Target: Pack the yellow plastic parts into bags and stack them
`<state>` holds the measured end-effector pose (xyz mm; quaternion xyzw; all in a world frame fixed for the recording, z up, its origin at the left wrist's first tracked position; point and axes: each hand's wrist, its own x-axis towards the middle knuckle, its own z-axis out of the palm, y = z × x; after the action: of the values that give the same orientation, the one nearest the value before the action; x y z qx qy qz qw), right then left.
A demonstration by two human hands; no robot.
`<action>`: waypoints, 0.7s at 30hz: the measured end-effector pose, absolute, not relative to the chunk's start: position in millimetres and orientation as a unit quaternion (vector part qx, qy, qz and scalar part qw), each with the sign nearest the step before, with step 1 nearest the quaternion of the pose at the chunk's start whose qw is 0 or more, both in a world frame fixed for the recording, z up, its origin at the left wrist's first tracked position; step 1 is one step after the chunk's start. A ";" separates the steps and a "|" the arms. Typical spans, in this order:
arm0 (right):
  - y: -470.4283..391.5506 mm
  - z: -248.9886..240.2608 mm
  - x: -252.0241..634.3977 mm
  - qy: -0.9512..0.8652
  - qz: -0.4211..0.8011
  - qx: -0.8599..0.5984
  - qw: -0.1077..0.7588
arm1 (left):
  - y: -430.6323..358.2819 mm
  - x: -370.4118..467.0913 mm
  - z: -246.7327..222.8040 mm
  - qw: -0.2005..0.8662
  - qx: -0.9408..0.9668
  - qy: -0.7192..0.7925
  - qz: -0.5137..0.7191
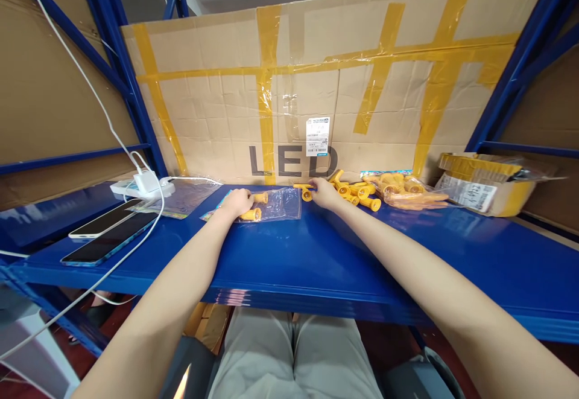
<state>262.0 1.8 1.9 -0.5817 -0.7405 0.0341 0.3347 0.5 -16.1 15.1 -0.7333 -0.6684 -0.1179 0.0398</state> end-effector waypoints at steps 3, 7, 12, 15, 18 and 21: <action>10.9 3.9 258.9 -0.780 0.027 -0.584 0.224 | -15.1 -0.6 15.3 0.044 -0.732 -0.673 -0.102; 18.2 5.5 247.6 -0.802 0.021 -0.591 0.090 | -12.7 -1.2 14.2 0.059 -0.727 -0.678 -0.089; 23.4 5.3 235.1 -0.788 0.000 -0.612 0.071 | -12.0 -1.9 12.9 0.057 -0.729 -0.676 -0.091; 22.2 6.2 233.2 -0.762 -0.029 -0.637 0.111 | -12.9 -1.8 12.7 0.052 -0.729 -0.676 -0.096; 19.1 11.2 235.9 -0.741 -0.054 -0.638 0.204 | -13.3 -1.6 12.8 0.053 -0.729 -0.675 -0.099; 15.0 20.8 241.0 -0.719 -0.048 -0.614 0.323 | -14.1 -1.2 13.8 0.051 -0.734 -0.670 -0.099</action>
<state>241.0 15.0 20.8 -0.6138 -0.7189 -0.0478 0.3227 -1.2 -14.1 13.8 -0.7338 -0.6702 -0.0987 0.0512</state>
